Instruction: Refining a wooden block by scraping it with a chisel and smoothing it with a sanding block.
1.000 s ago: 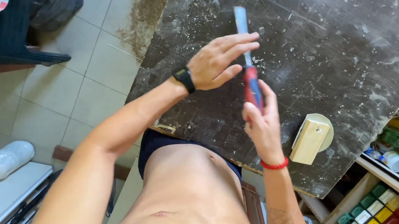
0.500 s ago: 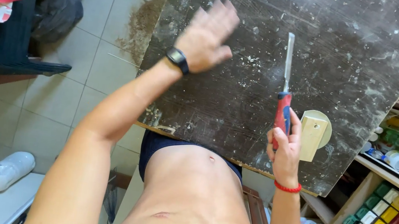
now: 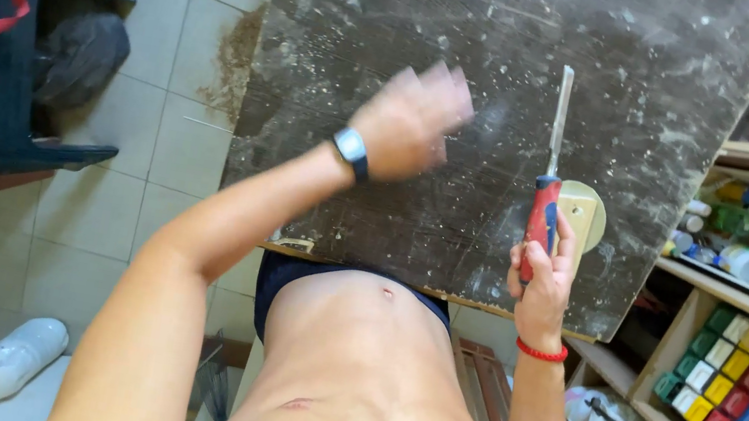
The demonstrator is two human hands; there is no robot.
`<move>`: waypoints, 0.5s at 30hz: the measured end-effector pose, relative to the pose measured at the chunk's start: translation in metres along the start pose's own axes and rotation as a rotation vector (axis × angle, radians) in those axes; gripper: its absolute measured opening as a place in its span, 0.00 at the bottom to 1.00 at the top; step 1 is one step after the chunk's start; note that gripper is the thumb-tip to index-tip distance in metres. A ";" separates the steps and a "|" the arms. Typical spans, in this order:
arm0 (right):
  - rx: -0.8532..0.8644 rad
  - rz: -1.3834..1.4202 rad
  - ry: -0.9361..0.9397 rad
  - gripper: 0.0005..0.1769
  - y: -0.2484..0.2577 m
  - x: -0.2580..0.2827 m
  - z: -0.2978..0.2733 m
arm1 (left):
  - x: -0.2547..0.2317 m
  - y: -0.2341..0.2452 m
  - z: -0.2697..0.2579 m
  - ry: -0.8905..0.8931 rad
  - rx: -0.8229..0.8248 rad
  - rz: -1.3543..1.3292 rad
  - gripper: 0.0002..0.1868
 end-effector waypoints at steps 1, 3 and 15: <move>-0.035 -0.002 0.010 0.32 0.002 0.002 0.001 | -0.033 -0.014 -0.027 -0.320 0.088 -0.334 0.35; -0.084 -0.004 0.017 0.32 0.009 0.007 0.001 | -0.062 -0.033 -0.053 -0.651 0.181 -0.677 0.37; -0.157 0.073 0.101 0.30 0.037 -0.013 -0.021 | 0.036 0.011 0.012 0.637 0.635 0.020 0.43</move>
Point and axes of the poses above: each hand's wrist, its own z-axis towards the middle knuckle, its own y-axis out of the back of the hand, x = y × z, the point moved 2 cm from there along z, towards the middle knuckle, and after that the axes turned 7 degrees about y, right-handed, at the moved point
